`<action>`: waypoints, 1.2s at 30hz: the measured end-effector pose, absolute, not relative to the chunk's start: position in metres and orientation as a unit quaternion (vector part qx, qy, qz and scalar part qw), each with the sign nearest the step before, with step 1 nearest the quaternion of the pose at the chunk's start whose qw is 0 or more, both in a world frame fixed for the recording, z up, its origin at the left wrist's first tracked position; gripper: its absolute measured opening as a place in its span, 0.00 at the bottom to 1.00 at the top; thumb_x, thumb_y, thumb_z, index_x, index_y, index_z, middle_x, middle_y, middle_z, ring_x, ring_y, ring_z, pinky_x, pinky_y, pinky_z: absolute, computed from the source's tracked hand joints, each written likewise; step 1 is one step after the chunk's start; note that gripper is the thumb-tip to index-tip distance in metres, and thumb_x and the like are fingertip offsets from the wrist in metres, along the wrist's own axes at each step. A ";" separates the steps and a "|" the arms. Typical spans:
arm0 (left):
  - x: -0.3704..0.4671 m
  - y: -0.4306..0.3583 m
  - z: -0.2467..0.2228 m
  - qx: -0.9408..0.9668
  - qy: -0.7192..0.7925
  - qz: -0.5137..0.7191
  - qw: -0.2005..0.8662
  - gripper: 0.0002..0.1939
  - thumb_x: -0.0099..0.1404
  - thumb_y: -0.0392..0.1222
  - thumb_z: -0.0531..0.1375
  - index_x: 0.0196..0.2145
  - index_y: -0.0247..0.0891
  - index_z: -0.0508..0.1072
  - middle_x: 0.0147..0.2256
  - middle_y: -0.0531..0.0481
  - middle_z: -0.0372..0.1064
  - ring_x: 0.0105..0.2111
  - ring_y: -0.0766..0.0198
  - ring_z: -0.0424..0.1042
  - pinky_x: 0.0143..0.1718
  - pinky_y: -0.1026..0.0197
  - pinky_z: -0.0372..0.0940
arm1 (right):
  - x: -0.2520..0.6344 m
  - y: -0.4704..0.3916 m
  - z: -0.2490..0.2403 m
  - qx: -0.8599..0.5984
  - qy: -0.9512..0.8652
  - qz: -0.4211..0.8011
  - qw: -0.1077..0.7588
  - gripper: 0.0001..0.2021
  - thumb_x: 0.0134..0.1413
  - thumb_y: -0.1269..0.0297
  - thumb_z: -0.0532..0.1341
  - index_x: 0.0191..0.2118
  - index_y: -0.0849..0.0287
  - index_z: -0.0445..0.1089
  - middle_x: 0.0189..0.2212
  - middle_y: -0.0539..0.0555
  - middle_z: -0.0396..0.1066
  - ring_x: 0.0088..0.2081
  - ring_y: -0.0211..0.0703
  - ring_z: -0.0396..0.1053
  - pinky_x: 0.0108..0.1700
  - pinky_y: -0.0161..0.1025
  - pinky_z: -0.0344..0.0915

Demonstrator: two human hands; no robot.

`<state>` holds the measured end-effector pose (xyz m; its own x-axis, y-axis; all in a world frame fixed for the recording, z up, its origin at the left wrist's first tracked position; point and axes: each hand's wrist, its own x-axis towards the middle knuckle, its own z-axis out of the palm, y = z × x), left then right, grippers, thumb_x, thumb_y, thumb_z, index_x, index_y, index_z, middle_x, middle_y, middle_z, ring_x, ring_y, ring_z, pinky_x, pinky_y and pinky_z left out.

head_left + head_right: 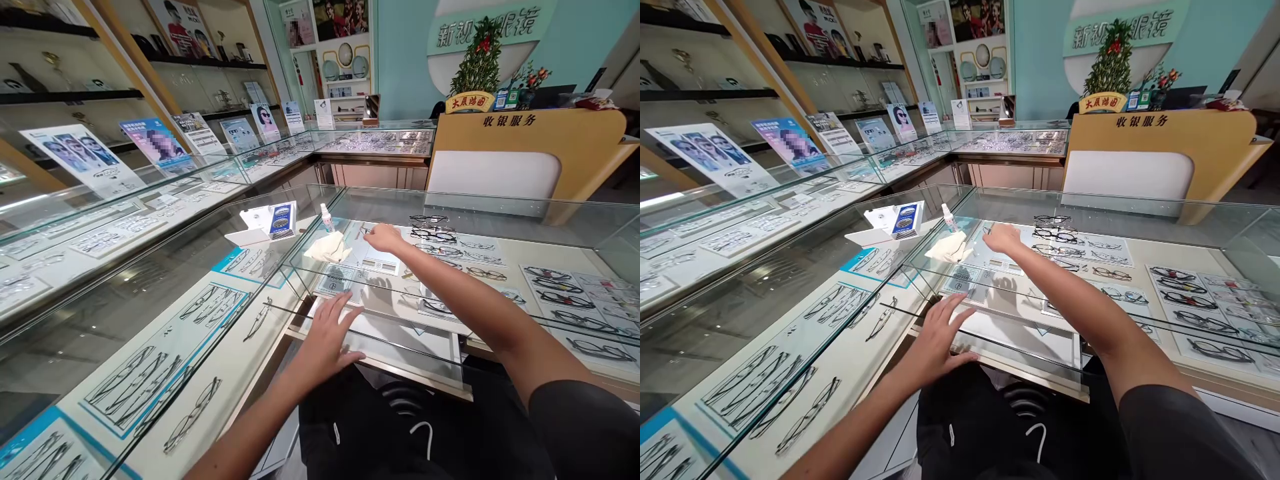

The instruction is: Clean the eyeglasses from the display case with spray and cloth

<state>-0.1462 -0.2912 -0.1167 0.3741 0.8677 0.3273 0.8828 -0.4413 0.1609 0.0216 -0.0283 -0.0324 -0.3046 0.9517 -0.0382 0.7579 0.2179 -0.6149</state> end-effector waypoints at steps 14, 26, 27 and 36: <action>-0.094 -0.283 -0.213 -0.580 -0.678 -0.375 0.251 0.31 0.72 0.55 0.68 0.60 0.34 0.64 0.60 0.23 0.62 0.61 0.34 0.67 0.55 0.38 0.64 | 0.100 -0.109 0.006 -0.233 -0.419 0.799 0.363 0.13 0.57 0.53 0.70 0.33 0.59 0.76 0.23 0.46 0.55 0.24 0.34 0.50 0.23 0.30 0.51; -0.078 -0.235 -0.218 -0.601 -0.700 -0.385 0.000 0.16 0.80 0.53 0.56 0.34 0.42 0.66 0.34 0.49 0.72 0.39 0.53 0.72 0.44 0.53 0.60 | 0.124 -0.124 -0.003 -0.198 -0.354 0.837 0.368 0.14 0.55 0.57 0.72 0.28 0.60 0.72 0.21 0.45 0.55 0.23 0.31 0.45 0.16 0.25 0.42; -0.078 -0.232 -0.218 -0.602 -0.700 -0.385 -0.007 0.16 0.80 0.53 0.56 0.35 0.42 0.66 0.34 0.49 0.73 0.39 0.53 0.72 0.45 0.53 0.61 | 0.125 -0.123 -0.004 -0.200 -0.350 0.838 0.368 0.14 0.54 0.57 0.72 0.27 0.60 0.72 0.20 0.45 0.54 0.23 0.32 0.45 0.16 0.26 0.42; -0.075 -0.210 -0.212 -0.602 -0.706 -0.373 -0.016 0.14 0.79 0.51 0.55 0.35 0.44 0.66 0.34 0.47 0.75 0.38 0.50 0.75 0.46 0.49 0.64 | 0.142 -0.117 -0.008 -0.198 -0.320 0.845 0.381 0.12 0.50 0.63 0.73 0.30 0.58 0.69 0.24 0.45 0.54 0.24 0.33 0.46 0.19 0.29 0.41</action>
